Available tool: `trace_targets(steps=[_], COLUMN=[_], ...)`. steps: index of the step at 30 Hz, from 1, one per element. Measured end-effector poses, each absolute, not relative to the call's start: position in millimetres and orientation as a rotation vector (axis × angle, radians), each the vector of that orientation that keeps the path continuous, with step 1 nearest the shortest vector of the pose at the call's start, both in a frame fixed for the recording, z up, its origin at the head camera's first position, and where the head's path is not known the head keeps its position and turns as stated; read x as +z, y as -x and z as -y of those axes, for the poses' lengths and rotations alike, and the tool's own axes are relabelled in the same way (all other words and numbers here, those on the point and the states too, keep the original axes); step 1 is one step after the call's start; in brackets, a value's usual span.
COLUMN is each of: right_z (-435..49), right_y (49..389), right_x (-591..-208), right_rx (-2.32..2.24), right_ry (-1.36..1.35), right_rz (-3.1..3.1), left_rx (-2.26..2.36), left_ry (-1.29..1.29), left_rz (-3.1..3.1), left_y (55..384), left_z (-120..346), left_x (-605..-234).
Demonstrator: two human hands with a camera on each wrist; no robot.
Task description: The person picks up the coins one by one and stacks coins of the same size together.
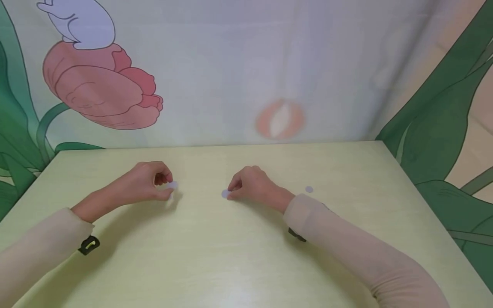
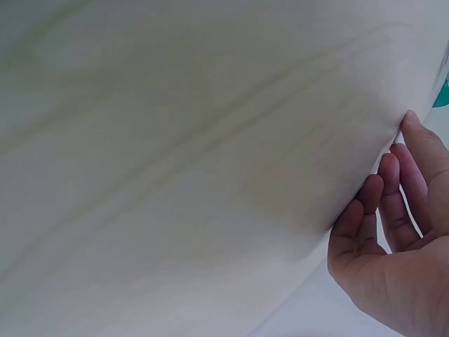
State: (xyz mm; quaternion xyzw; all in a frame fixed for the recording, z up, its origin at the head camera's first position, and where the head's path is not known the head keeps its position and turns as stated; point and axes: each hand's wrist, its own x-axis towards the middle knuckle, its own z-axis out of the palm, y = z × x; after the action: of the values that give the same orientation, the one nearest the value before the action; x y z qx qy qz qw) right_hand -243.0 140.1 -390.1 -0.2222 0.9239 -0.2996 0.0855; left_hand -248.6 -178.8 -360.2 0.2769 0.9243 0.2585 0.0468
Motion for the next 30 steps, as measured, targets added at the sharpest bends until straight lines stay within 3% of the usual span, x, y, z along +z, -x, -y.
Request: trace_targets(steps=[30], right_z=[-145.2], right_y=[252.5], right_x=[-391.1], right_rx=[-0.949], right_ry=[0.686], right_rz=[-2.649], left_rx=[0.715], left_ry=[-1.327], left_rz=[-2.665], left_y=[256.3], left_z=[107.8], left_x=[-383.6])
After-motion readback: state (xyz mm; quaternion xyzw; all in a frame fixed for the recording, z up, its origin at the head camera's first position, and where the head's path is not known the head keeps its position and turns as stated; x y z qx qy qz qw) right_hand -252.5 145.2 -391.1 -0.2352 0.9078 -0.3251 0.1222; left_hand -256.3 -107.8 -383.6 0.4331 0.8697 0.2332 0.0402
